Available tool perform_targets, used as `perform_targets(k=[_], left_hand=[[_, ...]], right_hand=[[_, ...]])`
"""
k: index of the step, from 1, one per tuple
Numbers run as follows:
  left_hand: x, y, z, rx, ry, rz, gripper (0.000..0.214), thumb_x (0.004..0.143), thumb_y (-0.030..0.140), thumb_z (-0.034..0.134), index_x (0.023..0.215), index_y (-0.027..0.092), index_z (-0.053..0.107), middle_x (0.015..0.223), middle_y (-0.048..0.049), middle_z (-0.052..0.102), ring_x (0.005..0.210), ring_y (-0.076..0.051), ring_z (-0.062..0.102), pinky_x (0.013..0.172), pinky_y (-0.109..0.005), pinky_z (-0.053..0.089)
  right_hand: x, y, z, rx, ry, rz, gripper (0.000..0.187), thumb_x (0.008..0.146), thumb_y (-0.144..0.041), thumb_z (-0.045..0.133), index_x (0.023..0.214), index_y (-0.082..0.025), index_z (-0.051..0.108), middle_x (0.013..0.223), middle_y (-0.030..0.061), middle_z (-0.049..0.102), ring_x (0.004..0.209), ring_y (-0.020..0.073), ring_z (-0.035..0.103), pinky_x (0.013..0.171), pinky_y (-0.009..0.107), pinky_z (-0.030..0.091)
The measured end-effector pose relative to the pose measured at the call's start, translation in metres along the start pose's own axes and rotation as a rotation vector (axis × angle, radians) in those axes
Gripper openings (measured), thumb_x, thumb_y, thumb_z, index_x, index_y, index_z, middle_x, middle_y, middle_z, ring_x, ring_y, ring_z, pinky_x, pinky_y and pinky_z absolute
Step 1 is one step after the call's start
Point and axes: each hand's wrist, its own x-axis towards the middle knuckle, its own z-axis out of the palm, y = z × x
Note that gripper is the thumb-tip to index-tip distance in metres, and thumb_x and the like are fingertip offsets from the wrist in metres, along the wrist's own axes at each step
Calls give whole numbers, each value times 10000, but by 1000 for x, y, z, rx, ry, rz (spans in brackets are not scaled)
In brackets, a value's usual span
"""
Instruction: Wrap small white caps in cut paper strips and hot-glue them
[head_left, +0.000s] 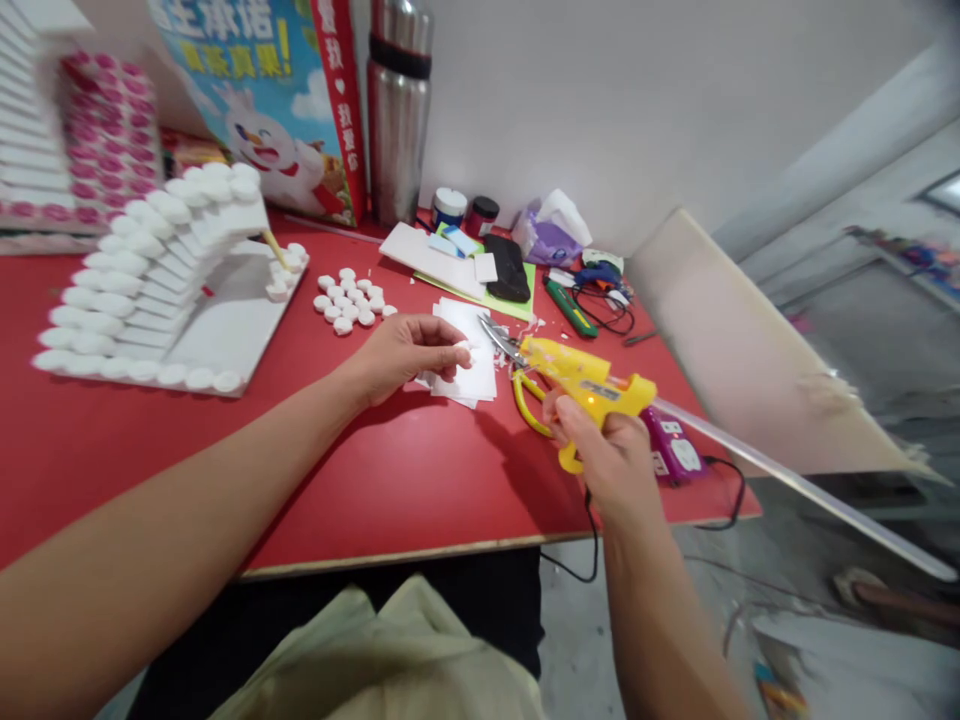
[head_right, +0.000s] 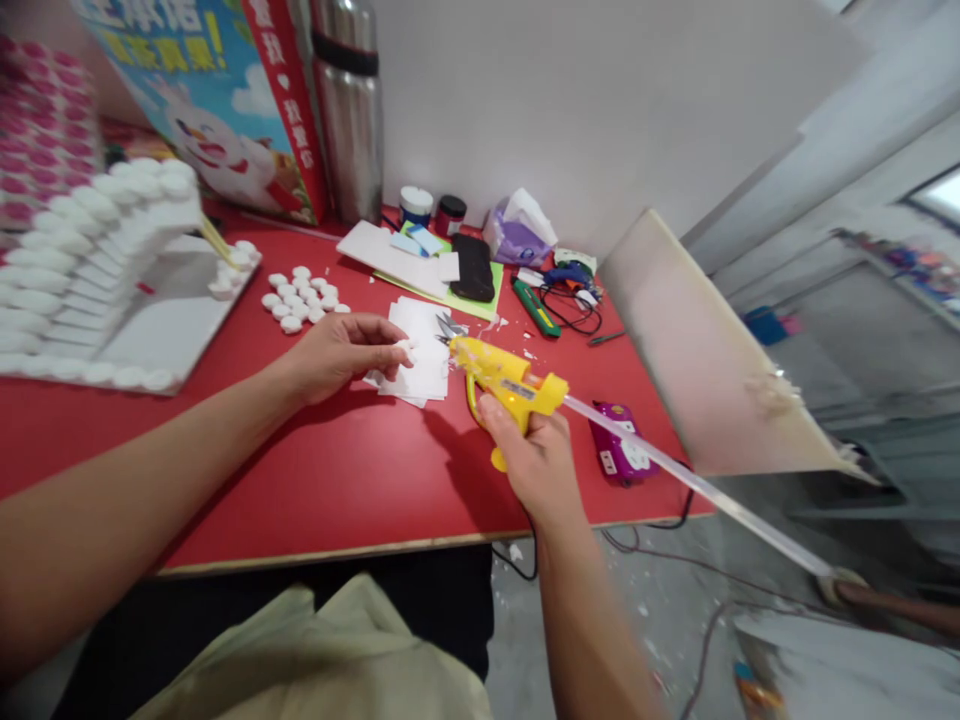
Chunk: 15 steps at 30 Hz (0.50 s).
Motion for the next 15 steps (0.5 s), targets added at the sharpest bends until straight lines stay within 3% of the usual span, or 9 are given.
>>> perform_targets(k=[5,15], left_hand=[[1,-4,-2,7,-13,36,273,727,314,912,877,132,774,802,-77,785,625,-118,667,580,-226,494],[0,0,0,8,-3,20,248,707,286,919,843,129,783,688,-46,737,595,-118,653,565,-223,472]], right_hand=[[-6,-8,11,-232,-74,-88,335,937,-499,673,837,-197,778,748,43,750,683,215,683,673,332,572],[-4,-12,22,-270,-116,-156,341,970,-503,640,921,-191,767,846,68,769,780,250,718,769,349,596]])
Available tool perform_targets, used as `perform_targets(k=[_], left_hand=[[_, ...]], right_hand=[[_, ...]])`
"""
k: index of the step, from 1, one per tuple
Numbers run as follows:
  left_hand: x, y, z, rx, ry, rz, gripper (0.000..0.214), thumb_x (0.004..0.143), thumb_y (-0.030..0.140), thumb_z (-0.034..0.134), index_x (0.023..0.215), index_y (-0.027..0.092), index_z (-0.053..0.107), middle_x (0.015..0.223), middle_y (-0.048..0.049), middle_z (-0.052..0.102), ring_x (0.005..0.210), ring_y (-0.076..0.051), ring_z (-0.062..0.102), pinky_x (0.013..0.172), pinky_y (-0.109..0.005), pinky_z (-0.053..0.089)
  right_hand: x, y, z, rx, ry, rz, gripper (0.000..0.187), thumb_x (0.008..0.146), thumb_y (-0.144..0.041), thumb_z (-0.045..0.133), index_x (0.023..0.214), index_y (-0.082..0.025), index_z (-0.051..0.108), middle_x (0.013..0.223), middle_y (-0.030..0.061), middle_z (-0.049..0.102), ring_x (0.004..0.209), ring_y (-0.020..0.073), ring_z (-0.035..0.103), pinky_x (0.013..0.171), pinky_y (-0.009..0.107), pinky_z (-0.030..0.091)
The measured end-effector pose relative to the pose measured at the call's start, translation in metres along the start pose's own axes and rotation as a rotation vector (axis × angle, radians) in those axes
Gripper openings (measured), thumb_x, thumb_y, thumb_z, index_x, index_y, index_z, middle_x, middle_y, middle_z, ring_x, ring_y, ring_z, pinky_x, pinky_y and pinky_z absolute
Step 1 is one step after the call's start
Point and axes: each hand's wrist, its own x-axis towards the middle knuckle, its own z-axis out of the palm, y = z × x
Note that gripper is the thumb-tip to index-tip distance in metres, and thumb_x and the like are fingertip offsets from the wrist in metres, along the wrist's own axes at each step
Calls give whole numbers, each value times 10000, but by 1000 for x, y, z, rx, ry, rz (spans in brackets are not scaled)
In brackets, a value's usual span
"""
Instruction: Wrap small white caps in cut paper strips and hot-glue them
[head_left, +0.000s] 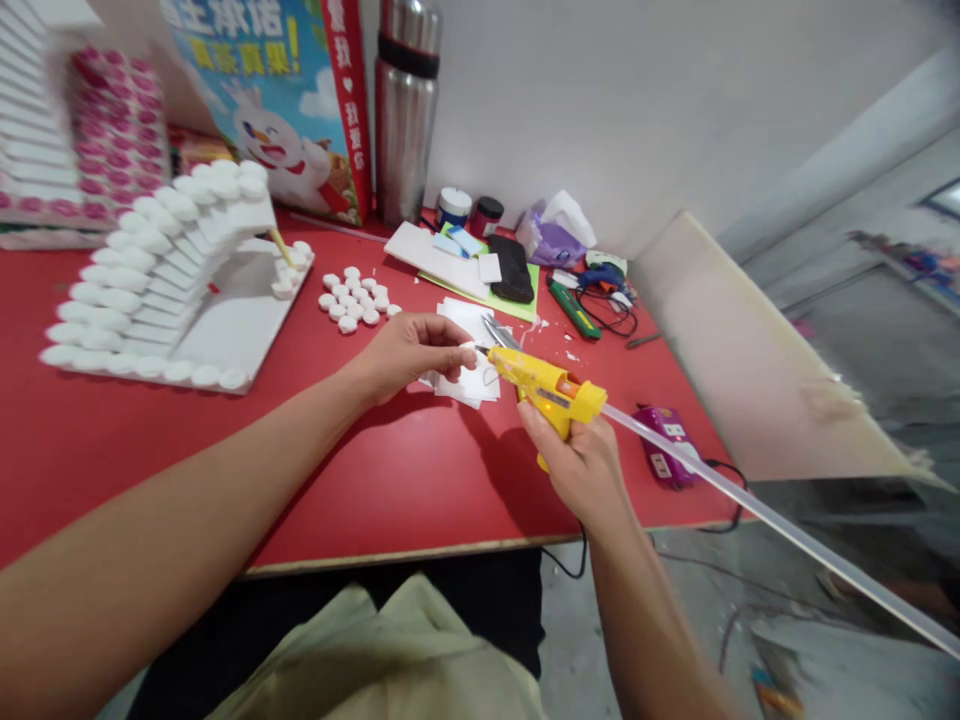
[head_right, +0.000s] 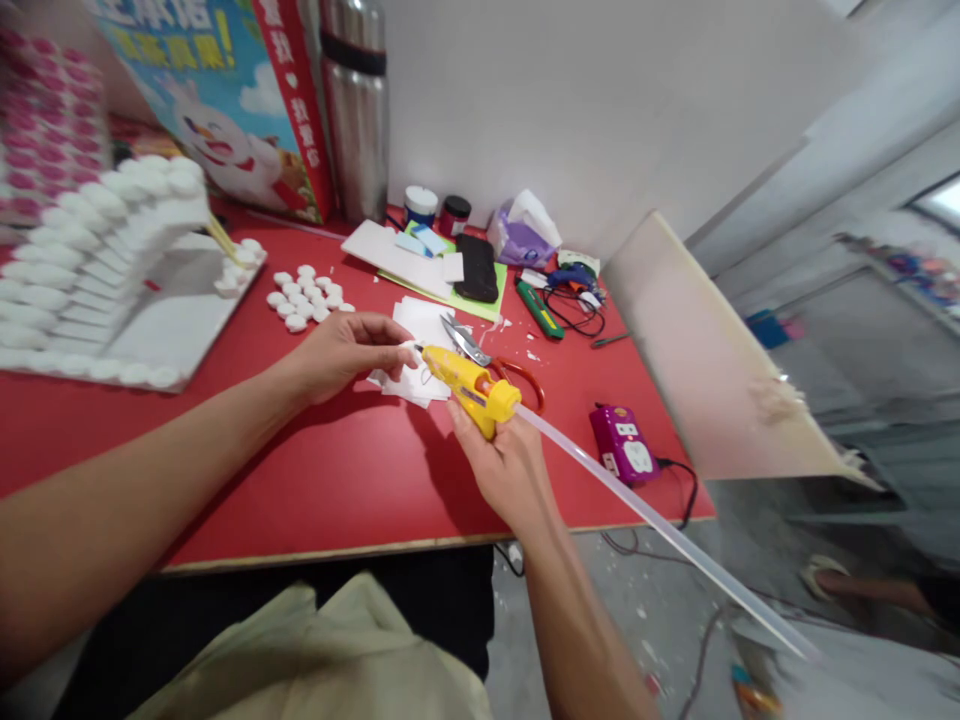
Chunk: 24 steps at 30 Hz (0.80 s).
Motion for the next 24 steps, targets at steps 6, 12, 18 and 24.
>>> perform_targets(k=[6,12,18,24], left_hand=[[1,-2,-2,-4,-7,19,290,698,320,932,860,131,784,757,-62,769,613,-116,653,577,-224,475],[2,-4,-3,-18,-7,18,271,723,321,915,870,134,786,788,-74,782,612,-107,654,547,-213,436],[2,-3,-3,-28,3,15,301,702,331,935,869,130,786,783,-76,782,613,-111,653,542,-214,431],[1,-1,-2,-56,6,18,302,699,323,940,867,131,778,790,-71,787,598,-103,645,522,-205,418]], right_hand=[[3,-2,0,10,16,0,338,959,-490,639,836,-204,771,755,67,742,788,278,729,772,370,606],[4,-2,-2,-2,28,2,337,964,-499,641,864,-206,775,787,64,753,789,270,725,795,385,602],[4,-2,-1,25,7,8,343,959,-488,650,782,-214,756,663,47,687,800,285,731,787,386,608],[6,-1,-1,13,18,1,331,971,-486,642,902,-194,783,893,74,787,865,272,739,867,394,598]])
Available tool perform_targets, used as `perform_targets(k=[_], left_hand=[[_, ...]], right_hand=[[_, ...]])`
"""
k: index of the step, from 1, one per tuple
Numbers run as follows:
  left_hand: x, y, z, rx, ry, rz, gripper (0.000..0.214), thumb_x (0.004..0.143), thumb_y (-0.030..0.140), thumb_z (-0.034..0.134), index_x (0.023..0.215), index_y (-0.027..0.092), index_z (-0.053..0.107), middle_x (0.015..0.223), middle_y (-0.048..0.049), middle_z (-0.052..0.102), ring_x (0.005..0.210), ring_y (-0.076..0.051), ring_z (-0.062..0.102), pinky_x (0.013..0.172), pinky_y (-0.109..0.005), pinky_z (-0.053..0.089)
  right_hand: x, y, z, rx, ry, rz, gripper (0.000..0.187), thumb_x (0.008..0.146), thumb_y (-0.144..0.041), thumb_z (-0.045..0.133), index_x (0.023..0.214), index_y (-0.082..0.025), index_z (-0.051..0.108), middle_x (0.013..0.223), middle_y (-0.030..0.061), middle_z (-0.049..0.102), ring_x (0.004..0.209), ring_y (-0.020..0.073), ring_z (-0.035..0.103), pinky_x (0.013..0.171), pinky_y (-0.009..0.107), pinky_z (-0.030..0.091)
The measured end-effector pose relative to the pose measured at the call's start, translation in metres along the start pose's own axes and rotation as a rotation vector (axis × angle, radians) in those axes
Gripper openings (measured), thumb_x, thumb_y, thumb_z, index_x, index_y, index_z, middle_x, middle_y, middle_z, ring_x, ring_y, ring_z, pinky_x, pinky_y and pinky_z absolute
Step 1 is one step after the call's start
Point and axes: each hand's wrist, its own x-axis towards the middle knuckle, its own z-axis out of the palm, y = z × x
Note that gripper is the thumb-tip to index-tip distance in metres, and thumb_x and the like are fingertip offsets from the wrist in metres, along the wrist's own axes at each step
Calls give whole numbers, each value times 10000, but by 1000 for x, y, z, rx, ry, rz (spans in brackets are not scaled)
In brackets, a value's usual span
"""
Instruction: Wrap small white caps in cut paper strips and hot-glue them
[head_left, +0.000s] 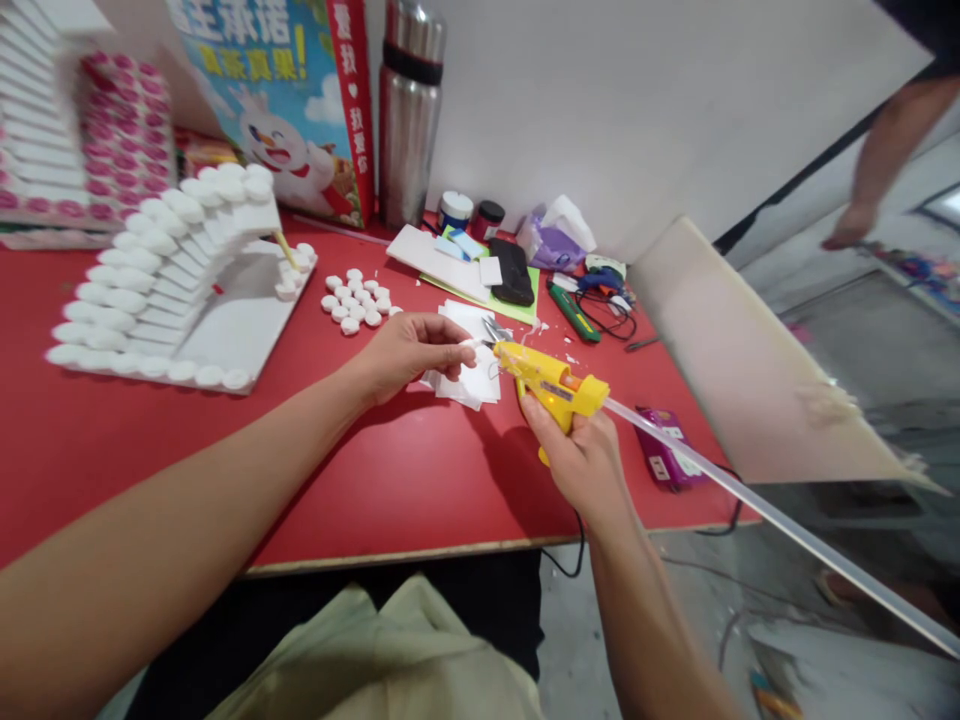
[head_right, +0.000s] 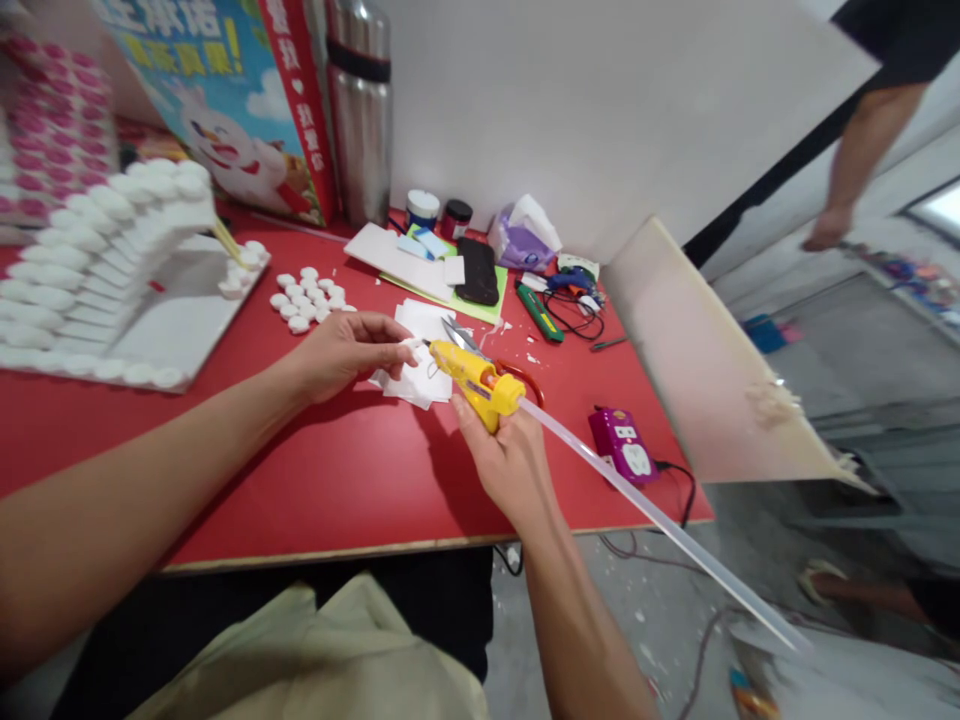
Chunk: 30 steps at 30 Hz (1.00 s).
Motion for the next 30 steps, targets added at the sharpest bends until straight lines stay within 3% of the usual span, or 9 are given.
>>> perform_targets(k=[3,10,15,20,23,26,30], left_hand=[[0,1,0,-22,-2,-4,316,689,320,946,869,129,772,779,-63,784,586,-99,644,515,-200,415],[1,2,2,-48,15,-30,339,664,319,943,859,119,752,759,-67,776,565,-111,635,528,-225,440],[1,2,1,-36,7,-30,333,662,324,945,855,122,763,766,-69,777,576,-111,634,534,-224,438],[0,2,1,-32,1,-32,332,662,327,946,859,124,771,775,-67,780,578,-109,633,541,-227,451],[-1,4,1,-39,-1,-37,309,671,311,936,849,126,764,772,-65,782,573,-109,636,542,-228,459],[-1,5,2,-50,4,-45,316,660,315,938,838,127,758,772,-67,781,568,-110,633,534,-231,464],[0,6,1,-51,23,-53,362,629,342,958,846,129,761,781,-72,782,567,-109,625,513,-224,448]], right_hand=[[0,-1,0,-8,6,-3,334,969,-484,644,896,-189,783,903,78,789,868,268,736,866,380,594],[-3,-2,3,-40,-4,1,328,951,-472,650,840,-178,744,695,48,704,673,232,671,802,378,599],[-1,-3,4,-19,1,0,327,963,-463,634,890,-175,772,800,70,761,783,261,731,835,376,604],[0,-2,3,8,15,1,366,970,-498,645,1034,-174,802,1054,98,817,997,294,766,904,378,596],[6,0,-2,-31,36,14,408,962,-533,643,1013,-164,810,997,102,819,943,295,765,849,376,595],[20,14,-15,-81,93,64,448,931,-571,656,871,-152,802,845,98,797,830,286,753,767,363,581],[51,59,-39,-191,235,61,473,888,-596,656,840,-143,783,852,116,788,850,292,743,813,380,561]])
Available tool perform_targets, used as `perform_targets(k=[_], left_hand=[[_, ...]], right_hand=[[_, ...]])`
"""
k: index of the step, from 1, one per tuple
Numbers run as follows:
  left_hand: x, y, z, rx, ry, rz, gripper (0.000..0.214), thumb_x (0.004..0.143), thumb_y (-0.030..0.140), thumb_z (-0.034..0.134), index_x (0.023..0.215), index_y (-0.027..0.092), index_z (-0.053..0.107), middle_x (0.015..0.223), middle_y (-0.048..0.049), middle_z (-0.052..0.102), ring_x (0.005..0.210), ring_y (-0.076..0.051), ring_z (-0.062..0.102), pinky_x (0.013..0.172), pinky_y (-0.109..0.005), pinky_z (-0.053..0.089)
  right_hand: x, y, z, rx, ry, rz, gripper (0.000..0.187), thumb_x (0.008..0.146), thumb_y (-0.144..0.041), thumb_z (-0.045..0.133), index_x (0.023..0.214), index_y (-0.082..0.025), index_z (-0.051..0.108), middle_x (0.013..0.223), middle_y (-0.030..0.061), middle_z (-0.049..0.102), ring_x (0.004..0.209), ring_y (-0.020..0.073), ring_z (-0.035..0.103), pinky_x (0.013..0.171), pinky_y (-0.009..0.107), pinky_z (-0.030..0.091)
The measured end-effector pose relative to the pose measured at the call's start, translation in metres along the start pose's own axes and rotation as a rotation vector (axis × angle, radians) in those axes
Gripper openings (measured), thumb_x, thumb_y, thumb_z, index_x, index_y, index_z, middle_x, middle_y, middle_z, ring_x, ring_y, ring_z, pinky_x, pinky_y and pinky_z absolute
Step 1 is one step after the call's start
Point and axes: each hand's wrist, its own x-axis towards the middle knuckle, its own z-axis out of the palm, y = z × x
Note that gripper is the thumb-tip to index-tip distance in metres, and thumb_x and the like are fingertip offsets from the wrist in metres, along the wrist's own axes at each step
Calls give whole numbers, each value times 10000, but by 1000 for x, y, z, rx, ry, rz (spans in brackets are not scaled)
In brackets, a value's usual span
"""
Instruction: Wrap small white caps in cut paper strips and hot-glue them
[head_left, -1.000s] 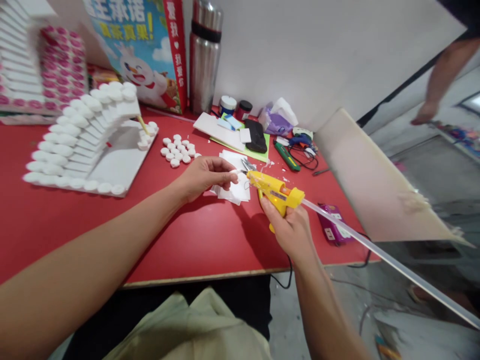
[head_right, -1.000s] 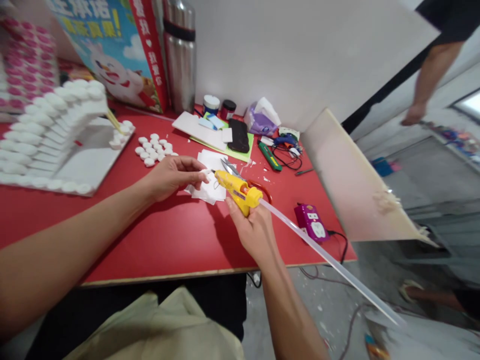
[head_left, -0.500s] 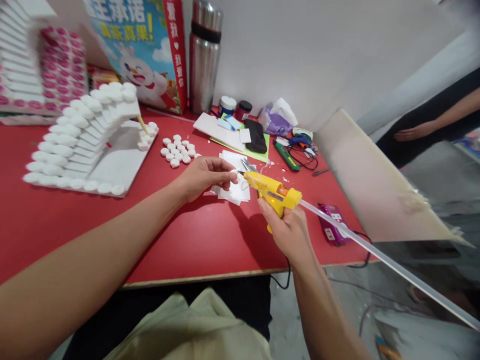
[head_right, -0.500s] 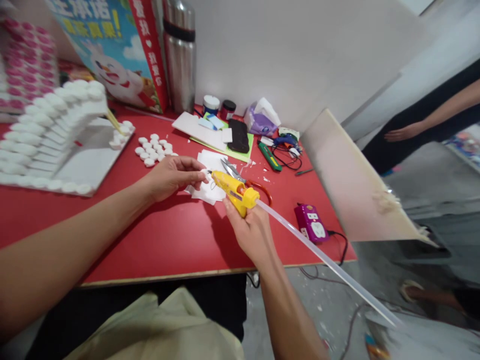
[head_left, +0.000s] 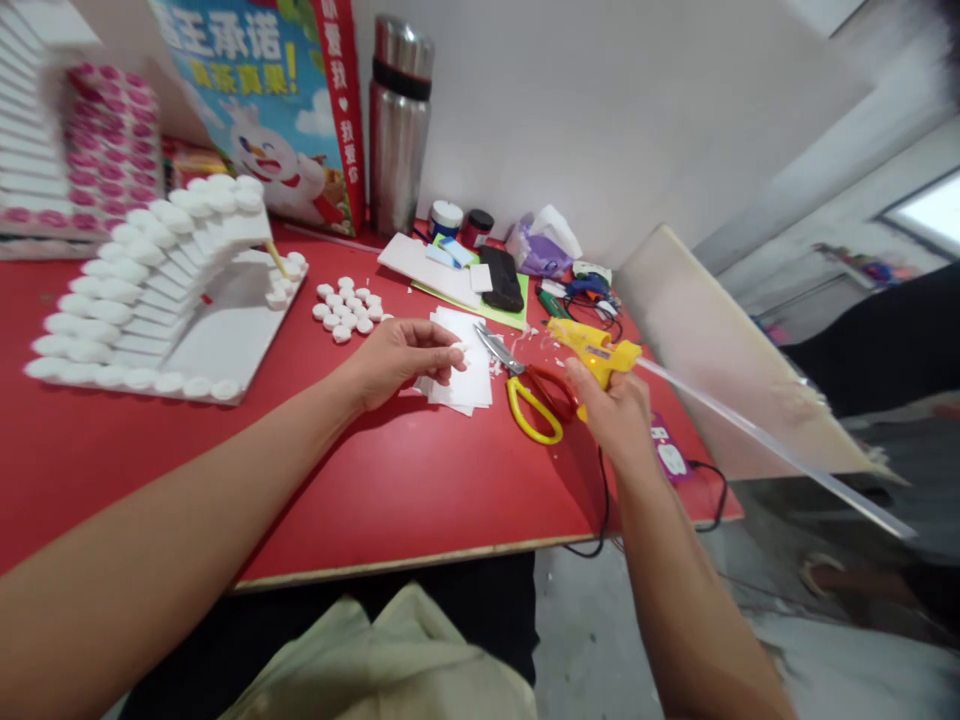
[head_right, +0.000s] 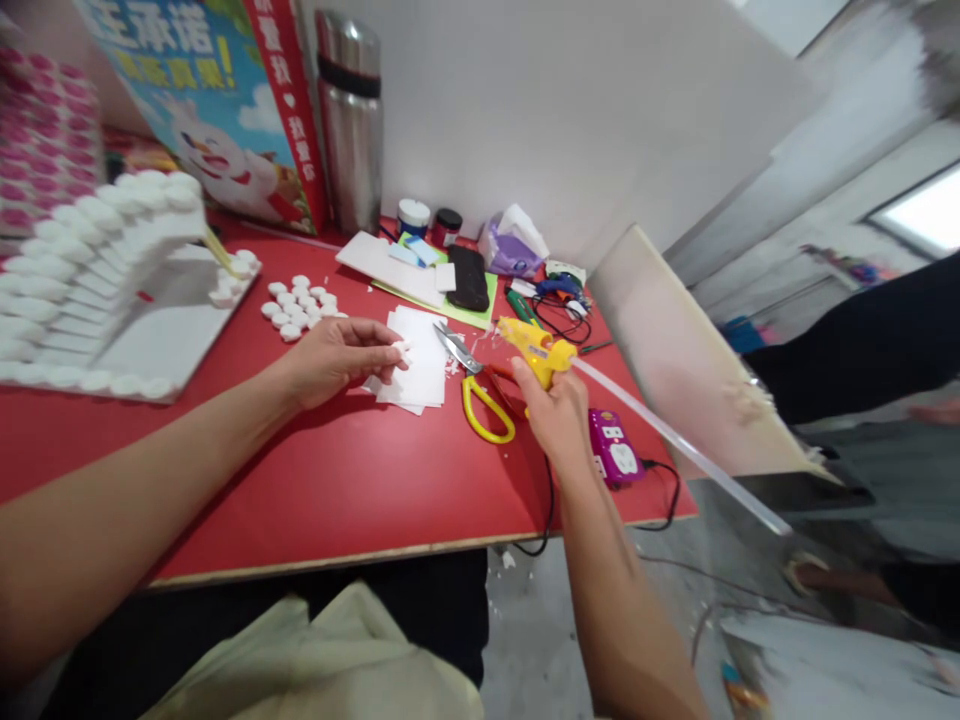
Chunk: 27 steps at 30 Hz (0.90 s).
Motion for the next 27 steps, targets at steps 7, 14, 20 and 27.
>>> perform_targets(k=[7,14,20,27], left_hand=[[2,-4,-3,-22,17,6,371,629,359,967,843,128,772,778,-73,782,569,-102,629,508,-210,447],[3,-2,-4,-39,56,3,455,550,384,1017,835,123,777,770,-67,780,565,-101,627,557,-234,490],[3,-3,-4,-28,52,18,448,580,396,1009,860,122,791,794,-76,787,582,-105,633,600,-255,516],[3,-4,-4,-34,54,9,428,594,380,1004,863,124,793,809,-80,791,590,-104,636,611,-252,521]], right_hand=[[42,74,7,-59,58,101,583,817,-718,622,765,-149,740,758,133,754,768,280,704,748,386,551],[56,80,16,-148,15,74,598,818,-723,602,821,-143,746,844,164,775,836,306,710,812,404,544],[60,77,19,-184,-16,51,612,858,-698,565,905,-124,772,906,171,791,887,308,718,859,393,533],[72,73,26,-214,10,64,543,888,-644,587,848,-129,753,886,182,780,881,303,718,835,379,523]])
